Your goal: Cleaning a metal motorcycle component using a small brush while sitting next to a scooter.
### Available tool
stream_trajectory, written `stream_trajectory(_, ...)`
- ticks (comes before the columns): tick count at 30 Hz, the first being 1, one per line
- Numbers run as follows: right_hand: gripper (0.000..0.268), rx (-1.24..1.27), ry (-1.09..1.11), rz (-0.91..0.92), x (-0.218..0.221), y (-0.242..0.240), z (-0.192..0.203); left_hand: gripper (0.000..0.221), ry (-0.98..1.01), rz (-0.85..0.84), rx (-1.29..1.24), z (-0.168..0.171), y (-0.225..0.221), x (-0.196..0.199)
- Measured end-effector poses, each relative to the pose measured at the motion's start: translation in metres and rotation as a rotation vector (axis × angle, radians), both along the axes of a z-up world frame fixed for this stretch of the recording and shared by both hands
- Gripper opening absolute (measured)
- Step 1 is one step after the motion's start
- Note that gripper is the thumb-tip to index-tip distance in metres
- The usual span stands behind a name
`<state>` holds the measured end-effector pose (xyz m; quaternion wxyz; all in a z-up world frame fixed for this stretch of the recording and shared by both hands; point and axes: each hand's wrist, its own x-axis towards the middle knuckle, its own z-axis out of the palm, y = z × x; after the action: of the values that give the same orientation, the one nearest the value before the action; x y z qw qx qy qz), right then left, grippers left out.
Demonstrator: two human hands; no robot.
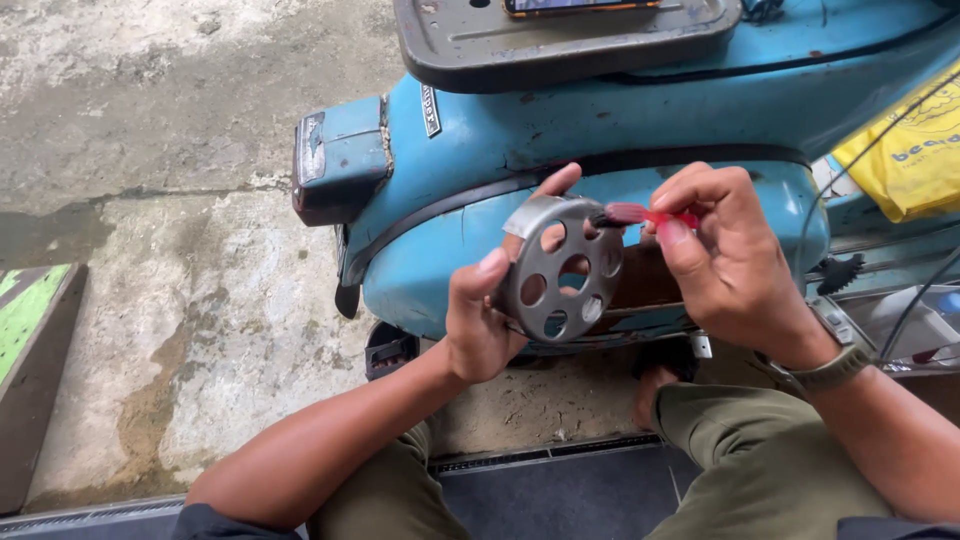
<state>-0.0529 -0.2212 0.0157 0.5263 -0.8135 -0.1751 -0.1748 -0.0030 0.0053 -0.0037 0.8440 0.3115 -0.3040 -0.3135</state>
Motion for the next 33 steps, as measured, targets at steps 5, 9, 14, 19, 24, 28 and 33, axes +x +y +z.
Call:
stream_trajectory(5,0.026,-0.145,-0.153,-0.047,-0.002,0.001,0.0,0.091,-0.158,-0.006,0.141,0.002,-0.006,0.003)
stream_trajectory(9,0.023,-0.233,-0.218,-0.135,0.002,0.001,0.002,0.08,-0.166,0.047,0.101,-0.002,-0.008,0.006)
stream_trajectory(14,0.023,-0.266,-0.263,-0.226,0.009,0.002,0.008,0.085,-0.064,0.117,0.152,0.001,-0.005,0.01)
stream_trajectory(19,0.027,-0.267,-0.317,-0.186,0.02,0.011,0.008,0.085,-0.013,0.188,0.225,0.001,-0.004,0.013)
stream_trajectory(24,0.028,-0.41,-0.495,-0.065,0.027,0.014,0.001,0.094,-0.137,0.242,0.376,0.0,0.001,0.016)
stream_trajectory(28,0.02,-0.307,-0.336,-0.083,0.025,0.017,0.005,0.111,-0.227,0.284,0.423,0.006,0.005,0.013)
stream_trajectory(33,0.027,-0.433,-0.454,0.02,0.015,0.012,0.002,0.101,-0.272,0.307,0.429,-0.005,0.004,0.016)
